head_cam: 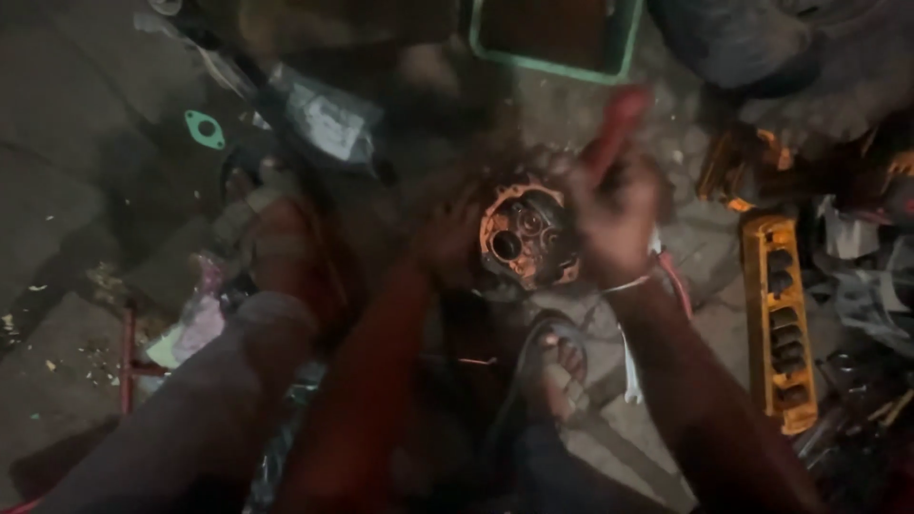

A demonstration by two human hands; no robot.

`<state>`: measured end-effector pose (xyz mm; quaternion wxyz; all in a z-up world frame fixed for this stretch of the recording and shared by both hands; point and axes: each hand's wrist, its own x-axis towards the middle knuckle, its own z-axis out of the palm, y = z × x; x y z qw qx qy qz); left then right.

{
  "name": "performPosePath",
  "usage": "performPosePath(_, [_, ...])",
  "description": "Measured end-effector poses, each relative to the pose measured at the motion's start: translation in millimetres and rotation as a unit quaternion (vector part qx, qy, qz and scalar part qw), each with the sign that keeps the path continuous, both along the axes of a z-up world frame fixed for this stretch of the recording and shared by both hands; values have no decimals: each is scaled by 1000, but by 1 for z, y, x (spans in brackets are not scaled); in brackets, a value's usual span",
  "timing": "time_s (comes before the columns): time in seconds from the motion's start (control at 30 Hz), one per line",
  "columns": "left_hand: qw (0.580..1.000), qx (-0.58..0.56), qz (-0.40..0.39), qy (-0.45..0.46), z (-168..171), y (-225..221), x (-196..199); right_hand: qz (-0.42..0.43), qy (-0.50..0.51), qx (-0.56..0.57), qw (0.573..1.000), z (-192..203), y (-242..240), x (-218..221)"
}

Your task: Cleaning and scraping residue from a motorcycle engine component on a workshop floor.

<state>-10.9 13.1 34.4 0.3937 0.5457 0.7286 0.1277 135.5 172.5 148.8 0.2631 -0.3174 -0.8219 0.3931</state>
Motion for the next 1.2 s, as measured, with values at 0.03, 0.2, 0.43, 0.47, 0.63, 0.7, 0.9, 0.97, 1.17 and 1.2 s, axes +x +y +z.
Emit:
performPosePath(0.03, [1000, 2, 0, 0, 2, 2, 1, 0, 0, 2, 1000, 17, 1, -3])
performPosePath(0.2, [999, -44, -8, 4, 13, 4, -1, -103, 176, -335, 920, 26, -15, 32])
performPosePath(0.43, [998, 55, 36, 18, -27, -24, 36, -178, 271, -497, 805, 41, -47, 130])
performPosePath(0.47, [995, 53, 79, 6, -37, -30, 48, -174, 312, -480, 801, 58, -47, 120])
performPosePath(0.63, [970, 159, 179, -33, -23, -28, 66, -86, 343, -351, 867, -6, -52, 152])
performPosePath(0.7, [941, 250, 222, -59, -27, -38, 71, -64, -150, 133, 978, 28, -68, 111])
performPosePath(0.9, [971, 201, 126, 4, -25, -41, 80, -178, -16, -87, 980, 4, -94, 155])
performPosePath(0.97, [970, 188, 147, -41, -8, -41, 85, -137, 111, -301, 937, -45, -106, 184])
performPosePath(1.17, [959, 214, 162, -91, -22, -46, 87, 57, -258, 60, 962, -26, -123, 147])
performPosePath(1.2, [946, 223, 187, -141, -35, -44, 90, 55, -272, 59, 959, -23, -119, 147])
